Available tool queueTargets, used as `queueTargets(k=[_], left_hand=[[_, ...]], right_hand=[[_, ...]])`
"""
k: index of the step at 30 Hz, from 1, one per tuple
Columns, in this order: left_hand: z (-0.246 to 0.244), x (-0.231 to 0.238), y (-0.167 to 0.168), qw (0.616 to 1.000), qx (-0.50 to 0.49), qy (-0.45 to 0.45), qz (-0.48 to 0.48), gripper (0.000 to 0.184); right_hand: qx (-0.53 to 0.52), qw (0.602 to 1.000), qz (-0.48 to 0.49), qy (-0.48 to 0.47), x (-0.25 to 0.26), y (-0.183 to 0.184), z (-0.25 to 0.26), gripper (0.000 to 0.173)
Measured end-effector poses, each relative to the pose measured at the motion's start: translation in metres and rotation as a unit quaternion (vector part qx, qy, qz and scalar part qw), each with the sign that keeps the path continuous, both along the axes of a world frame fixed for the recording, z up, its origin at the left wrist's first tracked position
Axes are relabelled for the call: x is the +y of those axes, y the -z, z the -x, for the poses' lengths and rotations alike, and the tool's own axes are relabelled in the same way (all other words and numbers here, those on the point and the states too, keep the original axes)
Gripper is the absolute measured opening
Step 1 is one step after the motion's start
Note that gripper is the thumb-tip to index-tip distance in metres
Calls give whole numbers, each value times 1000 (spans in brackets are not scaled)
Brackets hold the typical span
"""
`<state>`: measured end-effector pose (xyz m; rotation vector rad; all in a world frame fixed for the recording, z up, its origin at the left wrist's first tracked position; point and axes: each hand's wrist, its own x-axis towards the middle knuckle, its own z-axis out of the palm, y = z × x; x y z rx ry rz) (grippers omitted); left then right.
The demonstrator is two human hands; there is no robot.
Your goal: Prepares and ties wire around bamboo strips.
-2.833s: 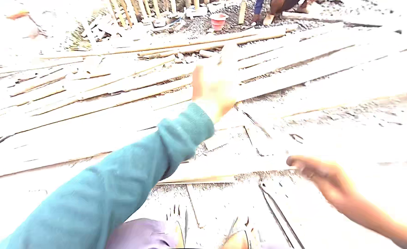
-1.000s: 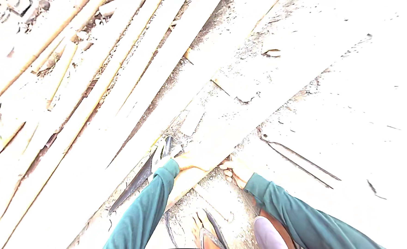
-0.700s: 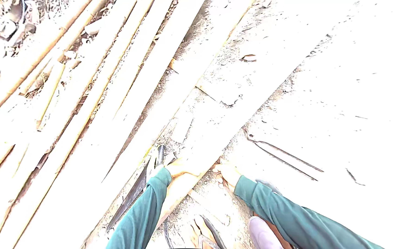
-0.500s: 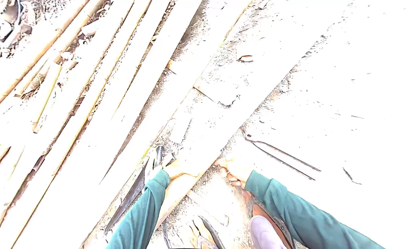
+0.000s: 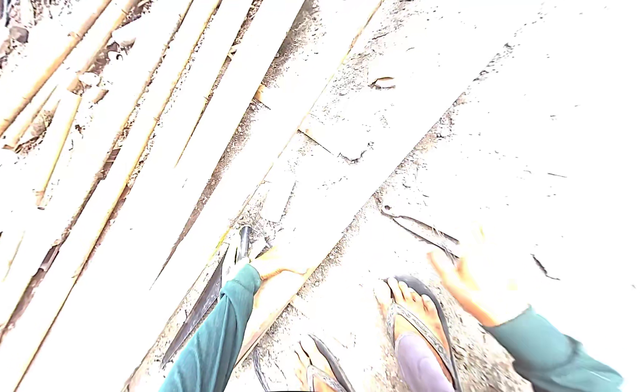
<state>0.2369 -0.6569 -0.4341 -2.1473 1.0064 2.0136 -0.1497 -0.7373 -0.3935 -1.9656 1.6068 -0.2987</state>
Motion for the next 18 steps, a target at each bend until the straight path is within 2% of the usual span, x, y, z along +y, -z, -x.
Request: queueTargets(k=[1, 2, 4, 5, 7, 10, 11, 15, 18], left_hand=[[-1, -1, 0, 1000, 4, 0, 1, 70], [-2, -1, 1, 1000, 8, 2, 3, 70], [-3, -4, 1, 1000, 21, 5, 4, 72], [-3, -6, 0, 1000, 22, 12, 1, 72], [-1, -7, -1, 1000, 8, 29, -6, 68], [-2, -11, -6, 998, -25, 41, -32, 72], [-3, -12, -9, 998, -32, 44, -40, 77], [-5, -16, -9, 997, -25, 36, -71, 91], [-2, -18, -13, 996, -3, 19, -89, 70]], right_hand=[[-79, 994, -75, -9, 6, -1, -19, 57], [-171, 963, -207, -22, 9, 3, -39, 50], [-318, 826, -464, -41, 6, 32, -79, 56], [-363, 765, -531, -37, 7, 51, -98, 62], [-427, 686, -590, -12, 15, 87, -125, 75], [-455, 620, -639, -20, 18, 115, -145, 88], [-467, 605, -644, -26, 18, 122, -149, 86], [-525, 542, -656, -3, 12, 129, -163, 50], [-547, 510, -663, 4, 14, 131, -166, 42]])
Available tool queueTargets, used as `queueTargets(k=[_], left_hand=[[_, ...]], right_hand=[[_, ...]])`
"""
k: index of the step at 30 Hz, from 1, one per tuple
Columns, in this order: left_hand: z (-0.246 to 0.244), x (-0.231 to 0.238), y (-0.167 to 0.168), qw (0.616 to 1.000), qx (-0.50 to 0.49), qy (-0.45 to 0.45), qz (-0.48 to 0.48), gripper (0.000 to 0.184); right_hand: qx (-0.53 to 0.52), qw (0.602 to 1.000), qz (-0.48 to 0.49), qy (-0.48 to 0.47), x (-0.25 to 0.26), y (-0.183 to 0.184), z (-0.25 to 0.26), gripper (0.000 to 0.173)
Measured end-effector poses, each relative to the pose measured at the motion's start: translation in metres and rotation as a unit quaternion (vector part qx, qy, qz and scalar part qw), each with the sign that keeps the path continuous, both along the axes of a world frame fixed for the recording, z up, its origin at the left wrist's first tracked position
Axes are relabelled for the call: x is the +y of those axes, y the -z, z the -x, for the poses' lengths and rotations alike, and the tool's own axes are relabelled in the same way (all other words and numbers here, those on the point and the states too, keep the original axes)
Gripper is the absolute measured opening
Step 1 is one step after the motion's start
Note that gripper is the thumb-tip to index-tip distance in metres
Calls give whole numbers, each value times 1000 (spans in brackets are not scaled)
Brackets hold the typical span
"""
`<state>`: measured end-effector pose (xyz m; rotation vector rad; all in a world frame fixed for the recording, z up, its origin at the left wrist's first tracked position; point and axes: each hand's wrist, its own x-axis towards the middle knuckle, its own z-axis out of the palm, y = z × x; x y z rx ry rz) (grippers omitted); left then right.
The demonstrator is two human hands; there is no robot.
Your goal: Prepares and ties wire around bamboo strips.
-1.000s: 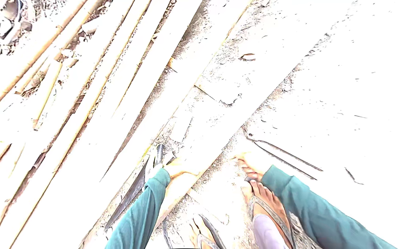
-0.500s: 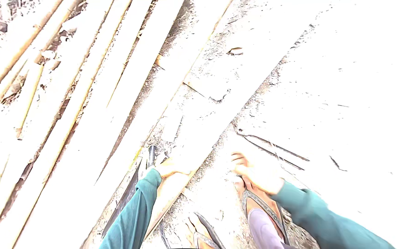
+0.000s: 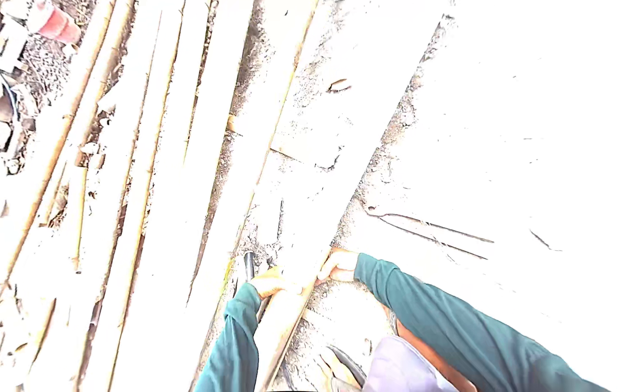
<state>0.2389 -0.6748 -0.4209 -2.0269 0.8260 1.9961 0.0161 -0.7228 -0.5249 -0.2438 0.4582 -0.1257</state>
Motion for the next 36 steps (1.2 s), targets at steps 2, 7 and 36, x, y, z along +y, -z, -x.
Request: queueTargets(k=[2, 7, 36], left_hand=[[1, 1, -3, 1000, 15, -23, -4, 62], [0, 12, 0, 997, 25, -76, 12, 69], [3, 22, 2, 997, -39, -53, 43, 97]], right_hand=[[-7, 1000, 1, -1, -2, -1, 0, 43], [-8, 1000, -20, 4, -4, -3, 0, 48], [10, 999, -19, 31, -14, -10, 8, 35]])
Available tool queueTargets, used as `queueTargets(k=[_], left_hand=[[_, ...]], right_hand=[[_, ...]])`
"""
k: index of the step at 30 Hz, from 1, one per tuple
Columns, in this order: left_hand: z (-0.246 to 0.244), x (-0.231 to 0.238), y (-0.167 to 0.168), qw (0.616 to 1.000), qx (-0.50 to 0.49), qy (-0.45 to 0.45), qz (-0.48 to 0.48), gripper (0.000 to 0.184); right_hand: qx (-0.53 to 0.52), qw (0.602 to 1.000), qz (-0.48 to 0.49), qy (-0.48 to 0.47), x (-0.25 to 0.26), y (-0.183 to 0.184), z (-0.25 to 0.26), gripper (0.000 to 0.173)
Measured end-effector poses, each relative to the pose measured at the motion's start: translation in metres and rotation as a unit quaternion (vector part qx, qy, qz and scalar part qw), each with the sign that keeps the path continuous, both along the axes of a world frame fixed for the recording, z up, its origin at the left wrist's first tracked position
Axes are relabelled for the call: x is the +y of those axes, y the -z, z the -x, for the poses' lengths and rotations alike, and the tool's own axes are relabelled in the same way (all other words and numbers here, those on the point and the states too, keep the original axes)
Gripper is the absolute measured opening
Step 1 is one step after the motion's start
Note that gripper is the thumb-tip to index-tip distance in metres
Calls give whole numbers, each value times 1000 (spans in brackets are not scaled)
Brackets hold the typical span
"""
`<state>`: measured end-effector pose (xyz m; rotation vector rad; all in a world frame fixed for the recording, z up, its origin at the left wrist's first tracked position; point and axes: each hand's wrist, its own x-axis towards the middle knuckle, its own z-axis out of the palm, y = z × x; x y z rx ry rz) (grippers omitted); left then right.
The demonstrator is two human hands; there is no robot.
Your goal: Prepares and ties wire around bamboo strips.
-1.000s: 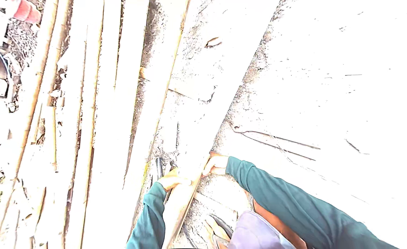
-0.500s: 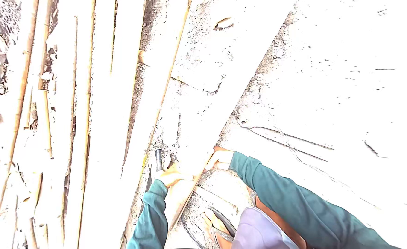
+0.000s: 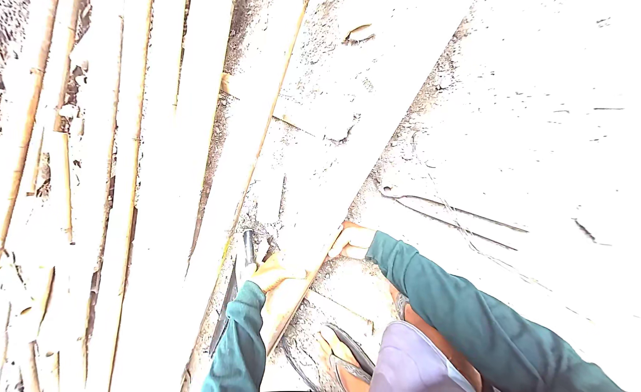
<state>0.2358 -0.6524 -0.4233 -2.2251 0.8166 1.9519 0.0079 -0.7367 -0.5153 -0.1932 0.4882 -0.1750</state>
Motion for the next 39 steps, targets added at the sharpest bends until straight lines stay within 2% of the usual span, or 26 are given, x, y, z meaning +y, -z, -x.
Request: queueTargets(k=[2, 6, 11, 16, 19, 22, 26, 30, 36, 39], left_hand=[[0, 3, 0, 1000, -5, 1, -1, 97], [0, 1, 3, 999, 17, -25, 24, 84], [3, 6, 5, 999, -16, -22, 33, 87], [1, 4, 6, 998, -41, 22, 40, 90], [-1, 2, 5, 999, -32, 28, 32, 88], [-4, 2, 5, 997, -36, 51, 35, 88], [5, 6, -6, 996, -63, 40, 51, 91], [12, 20, 3, 987, -101, 10, 125, 86], [6, 15, 4, 989, -102, 34, 101, 92], [6, 13, 3, 988, -97, 52, 112, 84]], right_hand=[[8, 1000, -6, 2, 5, -2, -2, 37], [-10, 1000, 1, 3, 5, 0, -3, 39], [-8, 1000, -7, 7, 6, -4, 0, 47], [-51, 998, -23, 16, 9, 1, 0, 42], [-49, 998, -28, 12, 9, 1, 0, 44], [-37, 999, -23, 5, 8, -1, 0, 38], [-46, 999, -16, 2, 8, 0, -1, 37], [-49, 999, -9, 3, 8, 0, -1, 37], [-41, 998, -27, 34, 13, -1, 1, 43], [-19, 998, -30, 44, 14, -8, 0, 40]])
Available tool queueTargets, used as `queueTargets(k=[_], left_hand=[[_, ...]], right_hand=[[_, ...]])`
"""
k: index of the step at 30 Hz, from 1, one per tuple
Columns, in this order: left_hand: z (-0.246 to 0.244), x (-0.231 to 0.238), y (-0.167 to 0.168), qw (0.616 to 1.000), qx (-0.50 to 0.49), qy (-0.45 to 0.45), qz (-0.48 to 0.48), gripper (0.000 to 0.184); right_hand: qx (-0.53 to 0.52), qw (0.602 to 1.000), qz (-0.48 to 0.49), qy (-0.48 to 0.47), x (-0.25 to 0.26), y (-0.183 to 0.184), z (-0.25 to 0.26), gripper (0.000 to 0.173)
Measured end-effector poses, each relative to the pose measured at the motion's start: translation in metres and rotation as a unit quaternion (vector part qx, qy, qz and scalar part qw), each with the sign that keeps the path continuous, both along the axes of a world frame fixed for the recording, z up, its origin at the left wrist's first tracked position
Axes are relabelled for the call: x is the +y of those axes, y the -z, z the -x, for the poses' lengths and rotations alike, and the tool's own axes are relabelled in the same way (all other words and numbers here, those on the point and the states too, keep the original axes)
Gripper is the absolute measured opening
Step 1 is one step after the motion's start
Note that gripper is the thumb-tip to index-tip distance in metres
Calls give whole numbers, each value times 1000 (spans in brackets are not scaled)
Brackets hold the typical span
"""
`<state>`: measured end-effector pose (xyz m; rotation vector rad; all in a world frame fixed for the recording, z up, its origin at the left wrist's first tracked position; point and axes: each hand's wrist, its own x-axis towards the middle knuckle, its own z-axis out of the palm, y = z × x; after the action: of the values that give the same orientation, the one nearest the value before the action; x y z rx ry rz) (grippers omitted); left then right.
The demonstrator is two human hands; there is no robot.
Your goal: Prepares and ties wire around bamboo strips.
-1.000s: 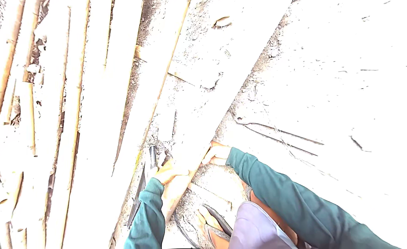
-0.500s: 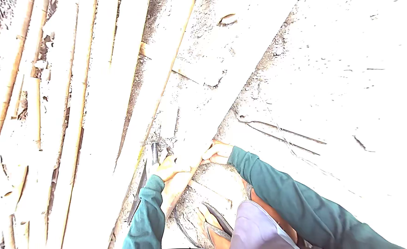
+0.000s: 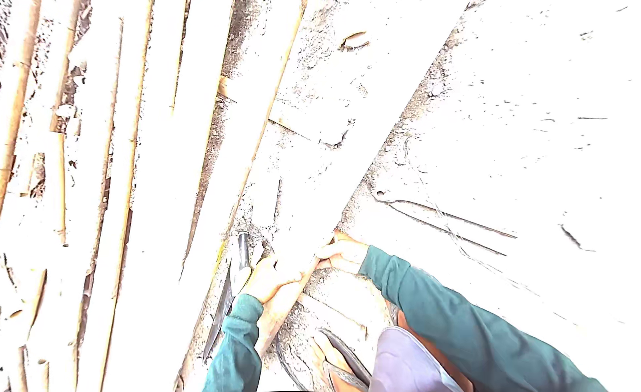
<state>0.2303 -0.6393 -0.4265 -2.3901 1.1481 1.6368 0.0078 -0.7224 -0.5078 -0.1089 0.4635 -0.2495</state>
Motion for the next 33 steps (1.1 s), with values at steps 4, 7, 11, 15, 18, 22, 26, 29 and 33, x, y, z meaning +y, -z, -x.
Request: queueTargets(k=[4, 7, 11, 15, 18, 22, 26, 29, 33], left_hand=[[-2, -3, -4, 1000, 6, 15, -19, 84], [-3, -11, -10, 998, 4, 42, -50, 78], [-2, -15, -11, 997, 9, 32, -64, 85], [-3, -3, -2, 999, -11, 20, -28, 87], [-3, -1, -2, 1000, -4, 8, -17, 88], [0, -4, -6, 1000, 16, -4, -15, 89], [14, -8, -17, 999, 2, 8, -33, 110], [20, -9, -16, 998, -21, 14, -59, 112], [17, -22, -19, 992, -12, 64, -108, 107]], right_hand=[[36, 999, -5, 5, 3, -7, -1, 43], [48, 999, -17, 6, 2, -12, 0, 39], [66, 997, -33, 23, 3, -19, -1, 55], [132, 989, -6, 73, 9, -33, -6, 70], [170, 977, 68, 111, 14, -34, -12, 71], [175, 970, 102, 135, 19, -26, -14, 77], [136, 972, 97, 166, 20, -23, -13, 76], [122, 974, 93, 167, 21, -19, -10, 76], [123, 983, 66, 117, 16, -20, 0, 81]])
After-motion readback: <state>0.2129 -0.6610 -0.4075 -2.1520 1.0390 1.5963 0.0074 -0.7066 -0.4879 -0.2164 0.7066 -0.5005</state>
